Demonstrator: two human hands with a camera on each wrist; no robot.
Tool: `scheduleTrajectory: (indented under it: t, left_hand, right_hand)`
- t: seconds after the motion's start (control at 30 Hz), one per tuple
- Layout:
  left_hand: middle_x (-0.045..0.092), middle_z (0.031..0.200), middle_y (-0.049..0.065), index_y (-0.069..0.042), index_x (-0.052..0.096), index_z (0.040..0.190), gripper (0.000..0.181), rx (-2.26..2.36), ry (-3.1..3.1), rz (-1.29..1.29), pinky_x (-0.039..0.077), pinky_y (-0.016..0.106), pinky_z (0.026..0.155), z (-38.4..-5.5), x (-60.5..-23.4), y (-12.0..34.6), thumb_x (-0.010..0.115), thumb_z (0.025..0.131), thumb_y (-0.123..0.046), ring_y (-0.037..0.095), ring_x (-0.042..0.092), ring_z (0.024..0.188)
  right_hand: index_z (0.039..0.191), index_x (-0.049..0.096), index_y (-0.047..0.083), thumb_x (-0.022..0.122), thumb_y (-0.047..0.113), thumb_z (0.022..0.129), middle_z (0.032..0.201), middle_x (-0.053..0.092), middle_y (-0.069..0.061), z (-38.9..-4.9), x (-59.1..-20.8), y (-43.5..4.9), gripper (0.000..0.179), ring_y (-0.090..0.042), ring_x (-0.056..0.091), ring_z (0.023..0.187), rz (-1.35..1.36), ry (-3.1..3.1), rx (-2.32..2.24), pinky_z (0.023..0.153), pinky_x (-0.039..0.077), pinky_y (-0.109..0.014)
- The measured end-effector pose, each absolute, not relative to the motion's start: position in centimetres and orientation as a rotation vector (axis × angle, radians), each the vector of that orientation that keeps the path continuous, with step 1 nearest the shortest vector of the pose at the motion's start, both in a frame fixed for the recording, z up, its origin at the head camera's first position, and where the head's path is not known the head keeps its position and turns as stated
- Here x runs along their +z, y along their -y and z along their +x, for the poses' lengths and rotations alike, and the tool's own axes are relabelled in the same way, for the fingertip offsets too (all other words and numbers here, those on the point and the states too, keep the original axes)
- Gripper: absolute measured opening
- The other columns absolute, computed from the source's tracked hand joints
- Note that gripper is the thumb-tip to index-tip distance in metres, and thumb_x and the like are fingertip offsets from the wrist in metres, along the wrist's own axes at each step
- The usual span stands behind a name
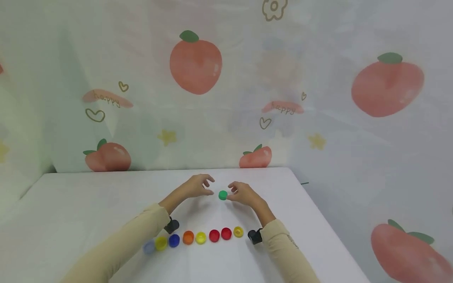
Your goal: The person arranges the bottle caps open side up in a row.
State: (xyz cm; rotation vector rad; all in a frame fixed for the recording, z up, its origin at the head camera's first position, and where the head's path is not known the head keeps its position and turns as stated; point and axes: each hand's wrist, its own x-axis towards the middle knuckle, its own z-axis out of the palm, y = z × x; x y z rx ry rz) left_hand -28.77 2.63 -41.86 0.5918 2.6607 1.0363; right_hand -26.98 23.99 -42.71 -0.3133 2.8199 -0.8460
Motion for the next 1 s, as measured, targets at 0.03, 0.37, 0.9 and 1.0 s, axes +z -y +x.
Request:
scheduleTrajectory:
  t: [0.03,0.37,0.9,1.0]
  left_hand:
    - [0.062,0.113,0.014,-0.010,0.058,0.123,0.044,1.035,-2.657,0.589,0.051,0.039,0.082,-28.9,-42.0,-2.8,0.074,0.083,-0.019,0.025,0.059,0.098]
    - [0.062,0.110,0.014,-0.006,0.060,0.122,0.043,0.989,-2.655,0.610,0.049,0.042,0.083,-29.8,-42.7,-3.2,0.074,0.082,-0.017,0.027,0.059,0.098]
    - [0.063,0.098,0.009,0.000,0.066,0.109,0.033,0.961,-2.667,0.676,0.048,0.032,0.079,-30.4,-44.2,-5.8,0.075,0.081,-0.015,0.019,0.058,0.087]
    - [0.062,0.095,0.006,0.001,0.067,0.106,0.031,0.942,-2.667,0.694,0.047,0.031,0.078,-30.2,-44.7,-6.6,0.075,0.081,-0.016,0.017,0.055,0.084]
  right_hand:
    - [0.120,0.058,0.001,0.074,0.017,0.082,0.102,0.062,-0.012,-27.0,-42.8,-23.9,0.044,-0.021,0.058,0.089,-0.327,-2.821,-0.844,0.080,0.051,-0.036]
    - [0.116,0.060,0.000,0.076,0.015,0.080,0.098,0.062,-0.009,-28.0,-43.5,-22.9,0.042,-0.018,0.060,0.087,-0.421,-2.800,-0.867,0.078,0.051,-0.032]
    - [0.111,0.063,-0.001,0.074,0.011,0.081,0.089,0.061,-0.006,-28.2,-43.6,-22.9,0.034,-0.017,0.055,0.082,-0.482,-2.853,-0.814,0.077,0.049,-0.031]
    - [0.108,0.065,0.000,0.075,0.011,0.081,0.086,0.061,-0.003,-27.9,-44.1,-23.3,0.031,-0.016,0.054,0.080,-0.460,-2.857,-0.806,0.075,0.048,-0.031]
